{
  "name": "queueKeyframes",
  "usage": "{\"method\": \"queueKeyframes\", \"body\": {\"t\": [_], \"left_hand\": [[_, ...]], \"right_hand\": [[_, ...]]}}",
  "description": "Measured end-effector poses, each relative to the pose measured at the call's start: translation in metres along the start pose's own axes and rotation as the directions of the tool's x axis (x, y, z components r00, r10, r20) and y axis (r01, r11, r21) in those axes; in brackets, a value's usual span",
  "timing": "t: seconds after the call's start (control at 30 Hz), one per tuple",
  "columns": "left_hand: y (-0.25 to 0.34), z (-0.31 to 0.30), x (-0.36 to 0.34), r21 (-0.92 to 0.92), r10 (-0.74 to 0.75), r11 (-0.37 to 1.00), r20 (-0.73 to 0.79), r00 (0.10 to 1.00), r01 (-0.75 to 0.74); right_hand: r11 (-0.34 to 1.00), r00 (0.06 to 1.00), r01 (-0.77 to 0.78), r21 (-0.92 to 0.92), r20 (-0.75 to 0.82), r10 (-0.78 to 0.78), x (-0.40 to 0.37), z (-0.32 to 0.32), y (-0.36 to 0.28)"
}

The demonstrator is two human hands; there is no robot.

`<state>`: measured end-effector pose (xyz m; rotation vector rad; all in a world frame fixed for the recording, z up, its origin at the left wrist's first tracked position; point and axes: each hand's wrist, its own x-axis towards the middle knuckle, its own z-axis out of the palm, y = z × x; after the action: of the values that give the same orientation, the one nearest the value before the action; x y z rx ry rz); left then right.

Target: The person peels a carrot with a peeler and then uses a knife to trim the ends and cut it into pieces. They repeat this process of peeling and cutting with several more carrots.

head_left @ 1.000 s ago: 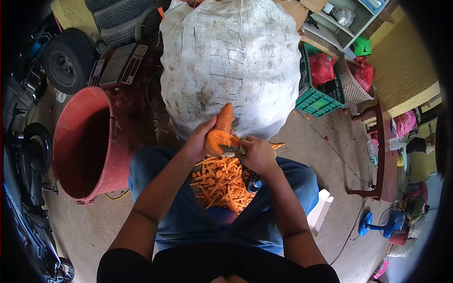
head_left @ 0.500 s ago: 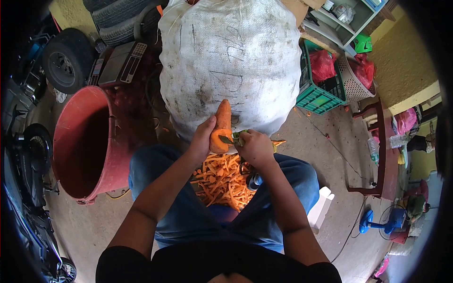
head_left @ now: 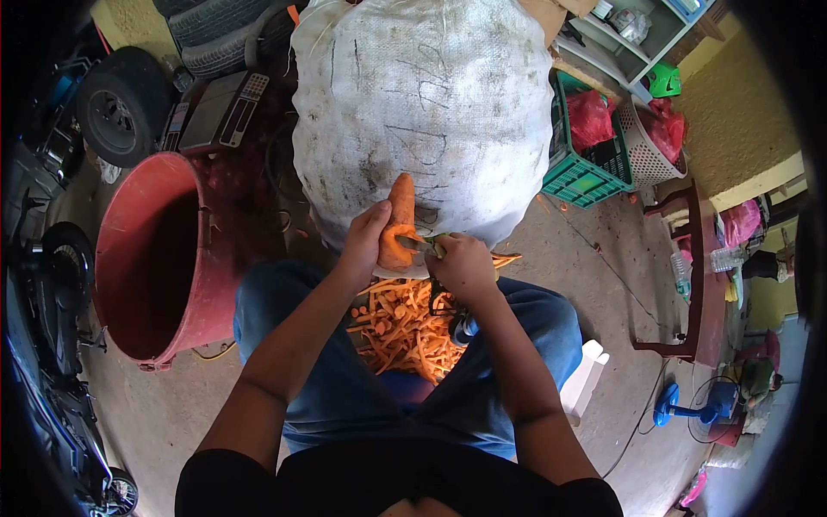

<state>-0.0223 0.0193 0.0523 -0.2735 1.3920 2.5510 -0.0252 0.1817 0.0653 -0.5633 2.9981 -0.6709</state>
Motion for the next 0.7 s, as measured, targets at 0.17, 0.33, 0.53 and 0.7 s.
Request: {"method": "queueKeyframes", "body": {"t": [0.17,0.33,0.53,0.7], "left_hand": [[0.009,-0.006,-0.001,-0.047,-0.097,0.994,0.073,0.993,0.101],[0.014,-0.010,0.004,-0.152,-0.083,0.981,0.222,0.971,0.119],[0.006,-0.022,0.012,0.012,-0.135,0.991,0.244,0.960,0.137],[0.007,-0.015,0.009,0.038,-0.128,0.992,0.207,0.970,0.123]], "right_hand": [[0.955,0.983,0.060,0.289,0.150,-0.107,0.002,-0.006,0.014],[0.846,0.950,-0.091,0.526,0.300,-0.085,0.002,-0.016,0.019],[0.845,0.921,-0.075,0.529,0.361,-0.144,-0.002,-0.001,0.008],[0.929,0.961,-0.070,0.364,0.275,-0.035,-0.001,0.005,-0.004]]}}
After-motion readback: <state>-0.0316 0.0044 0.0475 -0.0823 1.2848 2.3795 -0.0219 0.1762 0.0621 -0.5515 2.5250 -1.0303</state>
